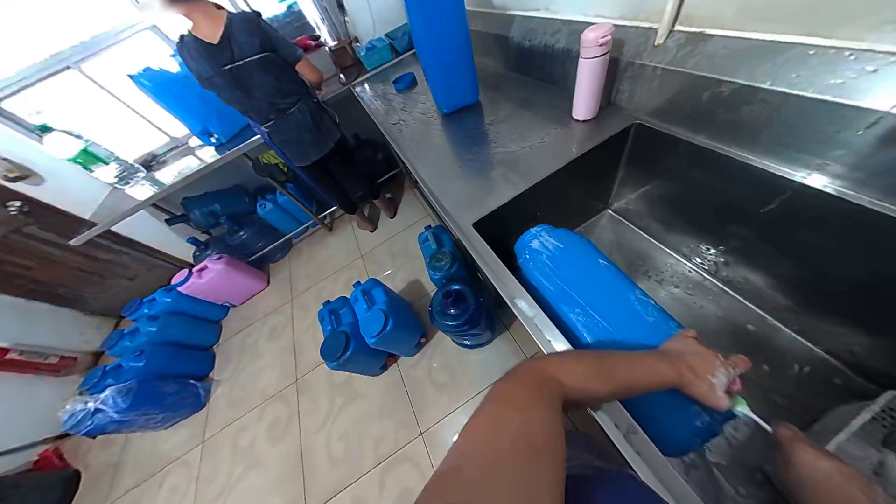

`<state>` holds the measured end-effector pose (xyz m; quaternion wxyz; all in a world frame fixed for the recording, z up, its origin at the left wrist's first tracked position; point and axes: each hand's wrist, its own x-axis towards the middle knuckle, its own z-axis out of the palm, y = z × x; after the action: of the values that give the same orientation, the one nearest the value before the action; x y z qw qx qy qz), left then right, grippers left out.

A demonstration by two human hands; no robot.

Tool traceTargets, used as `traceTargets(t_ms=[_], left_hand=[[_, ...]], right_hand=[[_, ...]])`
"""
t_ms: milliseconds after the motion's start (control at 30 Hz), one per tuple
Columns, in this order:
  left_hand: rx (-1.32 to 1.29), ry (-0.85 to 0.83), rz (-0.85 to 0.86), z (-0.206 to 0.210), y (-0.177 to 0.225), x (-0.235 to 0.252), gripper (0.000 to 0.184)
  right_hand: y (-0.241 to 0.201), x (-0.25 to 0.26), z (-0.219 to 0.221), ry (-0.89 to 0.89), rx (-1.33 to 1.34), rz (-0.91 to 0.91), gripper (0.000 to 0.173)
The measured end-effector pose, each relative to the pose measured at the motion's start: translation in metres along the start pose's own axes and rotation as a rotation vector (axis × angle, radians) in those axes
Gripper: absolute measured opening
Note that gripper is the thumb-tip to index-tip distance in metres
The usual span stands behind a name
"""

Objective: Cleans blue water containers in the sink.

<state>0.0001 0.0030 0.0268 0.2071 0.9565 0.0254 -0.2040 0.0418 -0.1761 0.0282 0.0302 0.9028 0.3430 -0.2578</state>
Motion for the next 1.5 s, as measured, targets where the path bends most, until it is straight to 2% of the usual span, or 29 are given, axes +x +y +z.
traceTargets(t_ms=[67,100,167,233,300,367,433,467,533,600,667,700,733,767,800,867,933,1000,1033,1100,1167,1233,1267,1300,1367,1433,1500], left_hand=[[0.020,-0.057,0.037,-0.011,-0.006,-0.009,0.065],[0.010,-0.056,0.077,-0.012,-0.009,-0.012,0.063],[-0.005,0.011,0.172,-0.005,-0.017,-0.008,0.051],[-0.034,0.082,0.233,0.003,-0.022,0.004,0.041],[-0.017,0.076,0.190,0.004,-0.019,0.008,0.037],[0.032,0.027,0.089,0.004,-0.012,0.009,0.047],[0.054,0.013,0.050,0.005,-0.013,0.006,0.054],[0.038,0.027,0.075,0.005,-0.015,0.006,0.052],[-0.010,0.032,0.136,0.000,-0.018,0.009,0.051],[-0.056,0.035,0.149,0.003,-0.016,0.006,0.051],[-0.044,0.053,0.088,0.003,-0.011,0.005,0.047],[-0.016,0.054,0.060,0.004,-0.009,0.005,0.046],[0.003,0.062,0.041,0.004,-0.008,0.005,0.045],[0.027,0.074,0.022,0.002,-0.008,0.007,0.047],[0.046,0.058,0.005,0.001,-0.008,0.009,0.049],[0.049,0.019,0.041,0.003,-0.011,0.011,0.051],[0.009,0.017,0.116,0.005,-0.013,0.011,0.051],[-0.010,0.046,0.136,0.008,-0.015,0.007,0.050],[-0.002,0.067,0.110,0.005,-0.015,0.007,0.047],[0.035,0.043,0.040,0.004,-0.012,0.011,0.048],[0.090,-0.015,-0.012,0.006,-0.005,0.015,0.058],[0.131,-0.037,-0.029,0.008,-0.002,0.014,0.062],[0.140,-0.011,0.001,0.008,-0.005,0.012,0.059],[0.139,0.031,0.045,0.006,-0.010,0.012,0.054],[0.105,0.027,0.097,0.005,-0.011,0.013,0.052],[0.102,-0.018,0.076,0.003,-0.008,0.014,0.054],[0.107,-0.030,0.035,0.002,-0.005,0.014,0.056]], right_hand=[[0.004,-0.004,0.006,0.022,0.061,-0.066,0.034],[0.013,-0.013,0.003,-0.033,0.123,-0.092,0.033],[0.034,-0.039,-0.013,-0.147,0.339,-0.177,0.033],[0.040,-0.052,-0.031,-0.063,0.535,-0.281,0.030],[0.033,-0.026,-0.038,0.060,0.748,-0.305,0.026],[0.041,0.020,-0.003,0.037,0.847,-0.259,0.029],[0.065,0.047,0.046,-0.135,0.751,-0.173,0.033],[0.081,0.050,0.052,-0.200,0.661,-0.126,0.037],[0.094,0.047,0.025,-0.273,0.566,-0.082,0.043],[0.066,0.041,0.017,-0.060,0.728,-0.087,0.050],[0.035,0.056,0.042,0.190,0.781,-0.025,0.054],[0.036,0.063,0.060,0.194,0.688,-0.002,0.049],[0.046,0.063,0.061,0.047,0.564,0.021,0.040],[0.061,0.065,0.053,-0.076,0.452,0.054,0.041],[0.071,0.066,0.046,-0.124,0.411,0.091,0.043],[0.060,0.064,0.037,0.040,0.544,0.100,0.052],[0.032,0.063,0.036,0.111,0.660,0.073,0.052],[0.040,0.062,0.052,-0.002,0.584,0.019,0.037],[0.056,0.062,0.050,-0.052,0.495,0.027,0.036],[0.076,0.062,0.042,0.046,0.470,0.060,0.045],[0.053,0.057,0.027,0.185,0.559,0.043,0.046],[0.029,0.057,0.037,0.080,0.526,0.008,0.038],[0.029,0.057,0.042,-0.016,0.472,0.005,0.031],[0.040,0.058,0.041,-0.055,0.435,0.022,0.032],[0.067,0.058,0.033,0.040,0.443,0.066,0.045],[0.052,0.053,0.012,0.184,0.522,0.098,0.051],[0.029,0.052,0.016,0.061,0.476,0.071,0.040]])
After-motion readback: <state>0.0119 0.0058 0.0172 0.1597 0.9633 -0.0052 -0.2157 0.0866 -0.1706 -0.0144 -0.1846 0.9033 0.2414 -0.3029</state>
